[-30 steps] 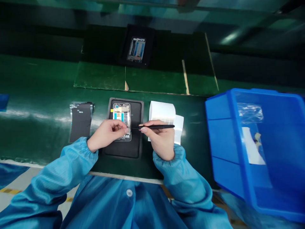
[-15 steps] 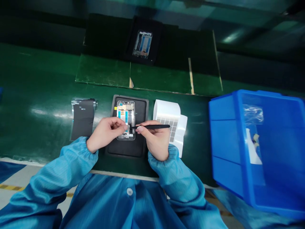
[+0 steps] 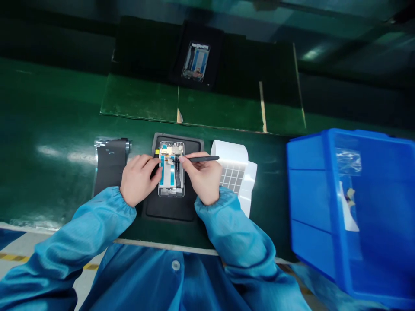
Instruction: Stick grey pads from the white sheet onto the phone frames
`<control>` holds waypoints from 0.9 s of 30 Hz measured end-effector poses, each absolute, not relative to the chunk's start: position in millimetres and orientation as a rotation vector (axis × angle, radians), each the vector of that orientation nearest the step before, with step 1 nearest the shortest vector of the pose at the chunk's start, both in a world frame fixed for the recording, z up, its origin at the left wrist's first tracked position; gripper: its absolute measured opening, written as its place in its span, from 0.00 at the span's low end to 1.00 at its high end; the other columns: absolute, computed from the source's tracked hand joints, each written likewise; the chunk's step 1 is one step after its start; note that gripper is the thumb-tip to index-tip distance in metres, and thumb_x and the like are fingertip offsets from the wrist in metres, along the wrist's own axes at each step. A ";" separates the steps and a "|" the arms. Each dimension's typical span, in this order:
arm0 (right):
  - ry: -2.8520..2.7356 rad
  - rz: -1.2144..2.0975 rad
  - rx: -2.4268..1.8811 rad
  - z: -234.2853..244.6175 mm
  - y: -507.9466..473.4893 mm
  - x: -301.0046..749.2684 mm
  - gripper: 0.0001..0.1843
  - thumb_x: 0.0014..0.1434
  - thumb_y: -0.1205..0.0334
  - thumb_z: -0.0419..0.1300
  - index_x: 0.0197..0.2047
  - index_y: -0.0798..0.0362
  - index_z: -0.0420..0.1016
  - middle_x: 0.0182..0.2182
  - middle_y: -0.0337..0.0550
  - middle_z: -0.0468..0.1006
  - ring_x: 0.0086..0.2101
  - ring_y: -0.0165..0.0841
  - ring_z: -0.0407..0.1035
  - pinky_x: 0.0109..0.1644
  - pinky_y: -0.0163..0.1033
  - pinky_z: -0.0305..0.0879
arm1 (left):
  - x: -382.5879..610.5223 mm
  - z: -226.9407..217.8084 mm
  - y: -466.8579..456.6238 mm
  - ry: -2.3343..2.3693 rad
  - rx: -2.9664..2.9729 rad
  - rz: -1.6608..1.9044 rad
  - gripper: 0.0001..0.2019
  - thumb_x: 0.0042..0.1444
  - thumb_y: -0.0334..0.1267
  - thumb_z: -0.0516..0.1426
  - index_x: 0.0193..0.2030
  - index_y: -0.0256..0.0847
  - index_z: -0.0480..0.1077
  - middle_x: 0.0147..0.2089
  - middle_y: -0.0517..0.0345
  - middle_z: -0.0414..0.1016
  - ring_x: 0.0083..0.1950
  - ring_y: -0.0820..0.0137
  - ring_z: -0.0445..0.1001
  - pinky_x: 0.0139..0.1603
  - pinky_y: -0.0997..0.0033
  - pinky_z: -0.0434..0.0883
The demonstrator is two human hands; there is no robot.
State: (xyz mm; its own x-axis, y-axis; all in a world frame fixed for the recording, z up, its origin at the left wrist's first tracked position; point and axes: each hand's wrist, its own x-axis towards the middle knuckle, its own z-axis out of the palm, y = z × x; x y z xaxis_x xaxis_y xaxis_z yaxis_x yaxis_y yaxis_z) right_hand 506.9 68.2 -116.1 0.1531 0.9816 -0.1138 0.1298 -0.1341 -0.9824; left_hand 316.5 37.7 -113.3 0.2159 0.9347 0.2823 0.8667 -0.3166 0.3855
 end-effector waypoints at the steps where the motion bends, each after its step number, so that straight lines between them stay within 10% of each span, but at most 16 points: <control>1: -1.158 1.120 -1.473 -117.7 69.6 505.6 0.12 0.52 0.54 0.74 0.32 0.52 0.79 0.27 0.41 0.82 0.28 0.35 0.78 0.31 0.38 0.75 | 317.8 -116.2 37.6 1.747 2.380 0.700 0.09 0.65 0.37 0.56 0.46 0.38 0.76 0.40 0.52 0.77 0.41 0.62 0.74 0.44 0.62 0.71; 27: -1.273 1.017 -1.559 -120.3 70.0 501.0 0.10 0.54 0.54 0.73 0.33 0.50 0.80 0.28 0.40 0.82 0.26 0.36 0.78 0.28 0.37 0.77 | 319.8 -124.6 36.4 1.745 2.374 0.699 0.08 0.64 0.36 0.56 0.46 0.40 0.74 0.42 0.49 0.76 0.42 0.62 0.75 0.42 0.61 0.73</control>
State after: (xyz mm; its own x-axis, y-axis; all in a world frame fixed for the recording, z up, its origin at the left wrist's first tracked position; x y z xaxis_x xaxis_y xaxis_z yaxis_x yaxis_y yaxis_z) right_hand 501.0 70.0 -120.3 0.1479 0.9864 -0.0714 0.2880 -0.1120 -0.9511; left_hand 319.8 36.4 -124.6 0.2316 0.9268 0.2958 0.8746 -0.3315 0.3538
